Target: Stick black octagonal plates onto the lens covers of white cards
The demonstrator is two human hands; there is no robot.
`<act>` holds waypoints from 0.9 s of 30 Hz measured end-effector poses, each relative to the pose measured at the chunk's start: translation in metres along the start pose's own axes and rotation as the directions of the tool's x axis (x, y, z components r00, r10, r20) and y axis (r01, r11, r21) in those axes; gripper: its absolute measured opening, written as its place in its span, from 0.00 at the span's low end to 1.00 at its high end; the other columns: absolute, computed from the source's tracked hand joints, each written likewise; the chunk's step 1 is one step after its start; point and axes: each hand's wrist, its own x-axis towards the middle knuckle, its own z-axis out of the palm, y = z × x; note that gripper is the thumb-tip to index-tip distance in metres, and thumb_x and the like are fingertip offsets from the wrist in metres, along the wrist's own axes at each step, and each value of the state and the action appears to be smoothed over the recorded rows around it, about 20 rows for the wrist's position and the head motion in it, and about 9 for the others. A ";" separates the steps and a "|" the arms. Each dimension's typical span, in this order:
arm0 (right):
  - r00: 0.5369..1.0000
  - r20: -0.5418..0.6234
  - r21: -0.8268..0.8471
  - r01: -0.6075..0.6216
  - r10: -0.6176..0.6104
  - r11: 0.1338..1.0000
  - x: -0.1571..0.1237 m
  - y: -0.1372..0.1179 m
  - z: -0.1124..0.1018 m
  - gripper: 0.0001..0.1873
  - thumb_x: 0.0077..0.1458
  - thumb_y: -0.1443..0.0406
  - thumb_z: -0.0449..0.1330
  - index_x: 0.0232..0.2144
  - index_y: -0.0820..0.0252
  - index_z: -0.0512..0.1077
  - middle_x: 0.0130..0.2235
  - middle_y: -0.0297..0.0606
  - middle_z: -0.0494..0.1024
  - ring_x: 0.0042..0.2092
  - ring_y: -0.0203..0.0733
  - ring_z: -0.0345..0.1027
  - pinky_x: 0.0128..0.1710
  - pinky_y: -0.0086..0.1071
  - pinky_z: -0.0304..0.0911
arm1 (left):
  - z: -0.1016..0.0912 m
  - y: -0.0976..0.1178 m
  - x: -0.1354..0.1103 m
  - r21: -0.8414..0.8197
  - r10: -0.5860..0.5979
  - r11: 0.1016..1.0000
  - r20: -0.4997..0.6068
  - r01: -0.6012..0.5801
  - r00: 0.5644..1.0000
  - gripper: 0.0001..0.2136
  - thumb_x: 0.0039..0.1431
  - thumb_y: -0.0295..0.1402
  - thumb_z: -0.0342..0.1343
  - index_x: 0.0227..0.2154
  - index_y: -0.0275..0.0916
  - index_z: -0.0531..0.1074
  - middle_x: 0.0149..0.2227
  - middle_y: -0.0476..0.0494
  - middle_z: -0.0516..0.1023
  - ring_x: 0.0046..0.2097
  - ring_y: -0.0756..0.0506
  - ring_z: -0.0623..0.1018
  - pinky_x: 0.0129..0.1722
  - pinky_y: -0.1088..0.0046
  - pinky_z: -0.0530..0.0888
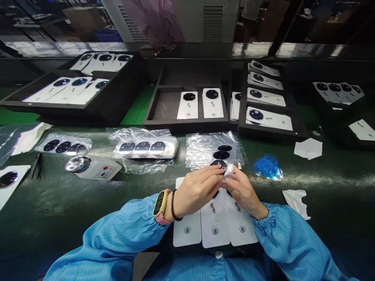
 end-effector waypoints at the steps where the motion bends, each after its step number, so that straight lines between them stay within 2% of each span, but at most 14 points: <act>1: 1.000 0.003 -0.007 0.008 -0.008 1.000 0.000 0.000 0.000 0.16 0.53 0.52 0.62 0.39 0.54 0.70 0.39 0.35 0.76 0.43 0.41 0.71 0.46 0.37 0.68 | 0.000 0.000 0.000 -0.008 -0.002 1.000 -0.002 0.002 1.000 0.05 0.63 0.24 0.51 0.35 0.34 0.72 0.38 0.41 0.81 0.46 0.45 0.80 0.47 0.69 0.80; 7: 0.997 -0.014 -0.069 0.077 -0.079 0.995 0.002 -0.001 -0.001 0.15 0.53 0.52 0.63 0.25 0.56 0.70 0.27 0.30 0.70 0.30 0.35 0.67 0.39 0.35 0.71 | -0.009 0.000 0.004 -0.107 -0.134 0.985 -0.011 0.132 0.991 0.04 0.61 0.23 0.52 0.34 0.35 0.72 0.40 0.41 0.81 0.43 0.47 0.81 0.44 0.75 0.80; 9: 0.995 -0.034 -0.073 0.092 -0.095 0.993 0.002 0.000 0.000 0.17 0.52 0.51 0.63 0.24 0.56 0.70 0.28 0.30 0.69 0.31 0.36 0.67 0.39 0.36 0.71 | -0.014 -0.001 0.007 -0.191 -0.251 0.951 -0.025 0.242 0.968 0.04 0.62 0.24 0.52 0.34 0.36 0.71 0.40 0.41 0.81 0.42 0.47 0.81 0.42 0.75 0.80; 10: 0.994 -0.050 -0.074 0.096 -0.100 0.993 0.001 0.000 -0.001 0.17 0.52 0.50 0.63 0.24 0.56 0.70 0.28 0.30 0.68 0.31 0.36 0.67 0.40 0.36 0.71 | -0.015 -0.002 0.009 -0.283 -0.346 0.903 -0.034 0.323 0.938 0.04 0.62 0.25 0.52 0.33 0.36 0.71 0.41 0.41 0.81 0.42 0.47 0.81 0.40 0.75 0.80; 12: 0.990 -0.092 -0.078 0.097 -0.105 0.992 0.001 0.001 -0.001 0.18 0.52 0.49 0.63 0.24 0.56 0.69 0.28 0.30 0.67 0.32 0.36 0.67 0.42 0.37 0.71 | -0.016 -0.005 0.013 -0.557 -0.575 0.688 -0.027 0.465 0.818 0.05 0.62 0.29 0.54 0.30 0.37 0.70 0.40 0.43 0.81 0.41 0.48 0.81 0.39 0.75 0.80; 14: 0.988 -0.122 -0.085 0.086 -0.097 0.993 0.001 0.002 -0.001 0.19 0.51 0.48 0.63 0.24 0.55 0.70 0.27 0.30 0.68 0.32 0.37 0.68 0.44 0.37 0.70 | -0.014 -0.007 0.017 -0.802 -0.738 0.369 0.055 0.470 0.673 0.08 0.59 0.34 0.58 0.28 0.38 0.67 0.37 0.47 0.80 0.39 0.49 0.80 0.40 0.75 0.79; 16: 0.992 -0.115 -0.089 0.051 -0.061 0.995 0.002 0.001 0.000 0.19 0.50 0.47 0.63 0.26 0.56 0.72 0.28 0.32 0.70 0.32 0.37 0.69 0.43 0.37 0.70 | -0.013 -0.009 0.019 -0.908 -0.783 0.153 0.129 0.390 0.608 0.11 0.56 0.38 0.61 0.28 0.39 0.65 0.33 0.51 0.77 0.37 0.51 0.79 0.40 0.73 0.79; 18: 0.997 -0.081 -0.086 0.000 -0.007 0.996 0.004 -0.001 0.001 0.20 0.49 0.46 0.63 0.26 0.57 0.74 0.29 0.34 0.73 0.30 0.38 0.70 0.38 0.35 0.71 | -0.013 -0.012 0.020 -0.944 -0.788 0.061 0.154 0.324 0.597 0.13 0.54 0.39 0.63 0.29 0.40 0.63 0.33 0.53 0.76 0.36 0.52 0.78 0.38 0.73 0.79; 20: 0.997 -0.066 -0.071 -0.041 0.036 0.997 0.007 -0.005 0.000 0.21 0.50 0.46 0.62 0.23 0.58 0.74 0.28 0.36 0.75 0.29 0.37 0.69 0.33 0.33 0.70 | -0.015 -0.016 0.019 -0.959 -0.779 0.087 0.103 0.269 0.618 0.13 0.55 0.37 0.63 0.29 0.40 0.63 0.33 0.54 0.76 0.36 0.53 0.78 0.37 0.76 0.79; 21: 0.996 -0.071 -0.059 -0.051 0.047 0.997 0.008 -0.008 -0.001 0.22 0.50 0.46 0.62 0.22 0.59 0.74 0.27 0.36 0.75 0.28 0.37 0.69 0.31 0.32 0.70 | -0.018 -0.018 0.019 -0.960 -0.757 0.138 0.057 0.244 0.651 0.11 0.57 0.36 0.61 0.30 0.40 0.63 0.33 0.54 0.76 0.36 0.53 0.79 0.37 0.77 0.79; 23: 0.995 -0.086 -0.038 -0.057 0.054 0.998 0.009 -0.016 -0.006 0.23 0.50 0.46 0.62 0.20 0.59 0.74 0.25 0.35 0.75 0.27 0.36 0.69 0.30 0.30 0.69 | -0.024 -0.021 0.018 -0.931 -0.644 0.315 -0.067 0.185 0.762 0.05 0.62 0.32 0.56 0.33 0.41 0.65 0.34 0.54 0.77 0.39 0.53 0.80 0.39 0.78 0.79; 25: 0.995 -0.065 0.005 -0.081 0.081 0.997 0.011 -0.026 -0.014 0.23 0.48 0.44 0.62 0.25 0.58 0.76 0.29 0.37 0.78 0.29 0.37 0.71 0.30 0.30 0.69 | -0.031 -0.022 0.017 -0.821 -0.394 0.558 -0.131 0.123 0.910 0.03 0.65 0.27 0.49 0.37 0.42 0.66 0.40 0.50 0.79 0.46 0.50 0.79 0.44 0.75 0.79; 26: 0.994 -0.035 0.044 -0.105 0.106 0.994 0.011 -0.032 -0.018 0.24 0.47 0.43 0.62 0.29 0.57 0.77 0.32 0.39 0.79 0.32 0.40 0.73 0.32 0.32 0.70 | -0.034 -0.021 0.017 -0.734 -0.218 0.675 -0.100 0.076 0.971 0.06 0.66 0.25 0.46 0.39 0.41 0.66 0.44 0.46 0.79 0.50 0.48 0.77 0.47 0.72 0.78; 27: 0.990 0.006 0.091 -0.137 0.137 0.986 0.011 -0.038 -0.021 0.28 0.45 0.40 0.61 0.35 0.56 0.77 0.37 0.42 0.80 0.36 0.43 0.75 0.34 0.34 0.71 | -0.037 -0.020 0.017 -0.632 -0.033 0.775 -0.026 0.009 0.999 0.08 0.65 0.23 0.44 0.39 0.40 0.67 0.47 0.42 0.78 0.53 0.46 0.76 0.51 0.68 0.77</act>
